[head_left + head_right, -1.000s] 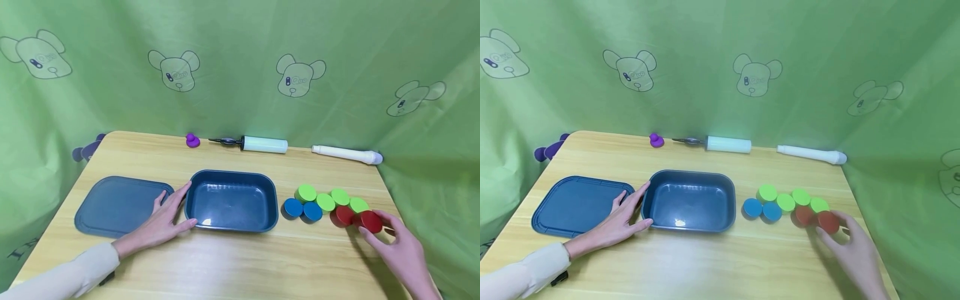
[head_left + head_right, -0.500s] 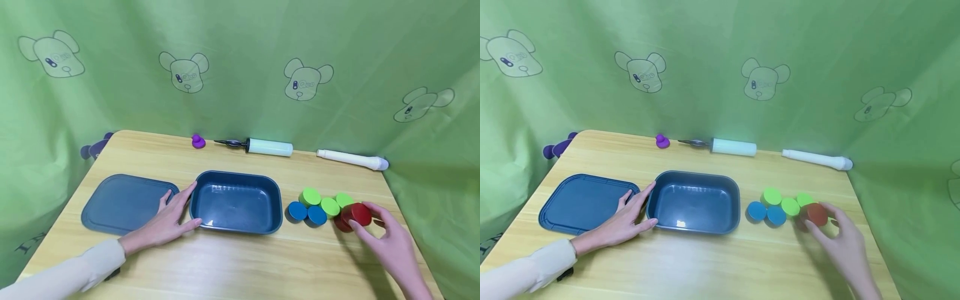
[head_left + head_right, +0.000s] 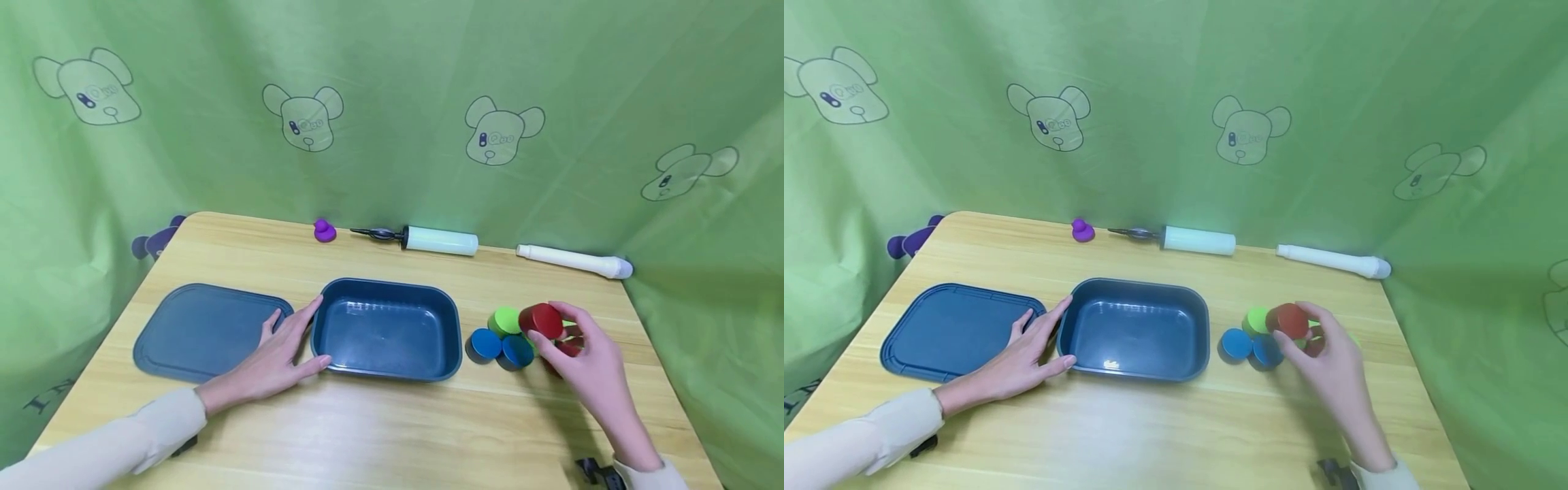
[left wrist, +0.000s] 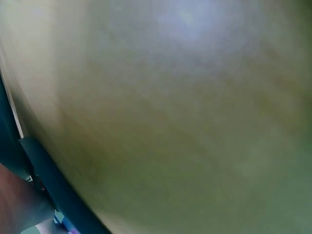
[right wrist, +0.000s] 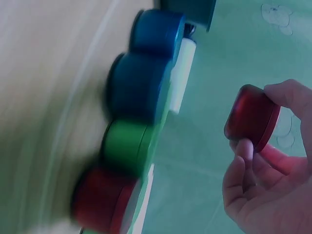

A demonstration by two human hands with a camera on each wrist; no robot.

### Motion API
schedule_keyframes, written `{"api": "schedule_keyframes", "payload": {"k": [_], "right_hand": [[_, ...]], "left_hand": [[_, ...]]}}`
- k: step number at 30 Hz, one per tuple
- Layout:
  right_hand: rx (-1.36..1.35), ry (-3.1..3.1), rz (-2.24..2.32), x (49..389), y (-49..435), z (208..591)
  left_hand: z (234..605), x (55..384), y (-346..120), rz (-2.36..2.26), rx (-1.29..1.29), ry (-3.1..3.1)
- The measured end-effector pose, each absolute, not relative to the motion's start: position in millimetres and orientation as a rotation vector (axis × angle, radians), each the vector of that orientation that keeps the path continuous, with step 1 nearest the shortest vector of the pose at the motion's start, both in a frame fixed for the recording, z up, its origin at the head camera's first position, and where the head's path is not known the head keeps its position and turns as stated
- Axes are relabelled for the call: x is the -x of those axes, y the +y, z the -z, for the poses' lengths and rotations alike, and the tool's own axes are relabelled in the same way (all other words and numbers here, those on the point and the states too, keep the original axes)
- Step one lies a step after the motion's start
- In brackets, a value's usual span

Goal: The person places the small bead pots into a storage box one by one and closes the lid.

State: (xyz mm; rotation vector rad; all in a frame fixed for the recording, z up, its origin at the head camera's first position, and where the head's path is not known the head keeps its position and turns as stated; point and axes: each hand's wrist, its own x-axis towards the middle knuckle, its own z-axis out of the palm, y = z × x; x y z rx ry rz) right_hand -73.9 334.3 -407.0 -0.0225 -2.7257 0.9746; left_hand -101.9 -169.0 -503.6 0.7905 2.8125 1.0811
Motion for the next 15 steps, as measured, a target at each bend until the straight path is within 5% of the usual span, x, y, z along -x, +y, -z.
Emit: {"api": "schedule_keyframes", "payload": {"k": [15], "right_hand": [[-0.23,-2.781,-1.052,101,269,412]], "left_hand": [[506,103,-169,-1.101,-0.822,2.818]]}}
